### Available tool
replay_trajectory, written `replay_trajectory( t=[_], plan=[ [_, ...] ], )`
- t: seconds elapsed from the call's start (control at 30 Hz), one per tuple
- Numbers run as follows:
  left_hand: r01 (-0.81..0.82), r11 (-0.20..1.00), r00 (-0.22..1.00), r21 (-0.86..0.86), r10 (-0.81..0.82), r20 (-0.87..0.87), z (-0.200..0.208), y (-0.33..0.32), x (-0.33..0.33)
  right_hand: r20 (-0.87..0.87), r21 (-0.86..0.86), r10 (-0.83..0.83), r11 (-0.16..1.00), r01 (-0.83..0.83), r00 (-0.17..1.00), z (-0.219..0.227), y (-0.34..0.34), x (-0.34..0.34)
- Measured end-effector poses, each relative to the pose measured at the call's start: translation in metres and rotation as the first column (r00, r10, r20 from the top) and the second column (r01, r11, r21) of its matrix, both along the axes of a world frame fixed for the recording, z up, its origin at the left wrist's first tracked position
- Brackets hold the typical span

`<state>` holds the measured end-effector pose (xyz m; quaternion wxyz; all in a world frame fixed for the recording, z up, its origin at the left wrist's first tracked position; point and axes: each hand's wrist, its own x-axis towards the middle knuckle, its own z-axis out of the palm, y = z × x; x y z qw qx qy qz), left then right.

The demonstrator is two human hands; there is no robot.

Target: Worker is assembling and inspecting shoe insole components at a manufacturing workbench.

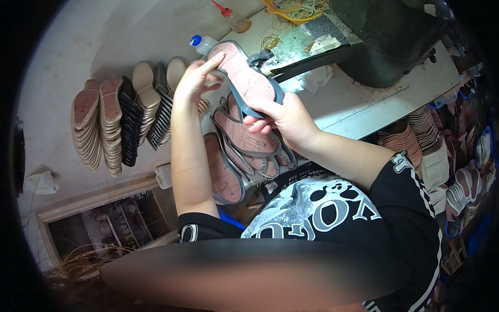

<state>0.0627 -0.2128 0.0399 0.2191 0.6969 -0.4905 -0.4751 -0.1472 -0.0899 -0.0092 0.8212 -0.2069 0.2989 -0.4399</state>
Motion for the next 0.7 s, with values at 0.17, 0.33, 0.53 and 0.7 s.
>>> replay_trajectory(
  t=[0.17, 0.33, 0.53, 0.7],
  plan=[
    [0.210, 0.645, 0.972, -0.735, -0.061, 0.225, -0.017, -0.024, -0.003, -0.042, -0.025, 0.002, 1.000, -0.003, 0.999, -0.003, -0.018, 0.005],
    [0.767, 0.487, 0.622, -0.418, -0.725, 0.296, 0.000, -0.036, -0.007, -0.105, -0.023, 0.019, 1.000, -0.022, 0.994, 0.011, -0.027, 0.012],
    [0.788, 0.613, 0.609, -0.060, -0.790, -0.067, 0.012, -0.039, -0.016, -0.125, 0.011, 0.017, 1.000, -0.016, 0.992, 0.017, -0.031, 0.011],
    [0.746, 0.666, 0.666, 0.006, -0.745, -0.035, 0.016, -0.023, -0.011, -0.148, 0.069, 0.069, 0.996, -0.060, 0.987, 0.018, -0.030, 0.006]
  ],
)
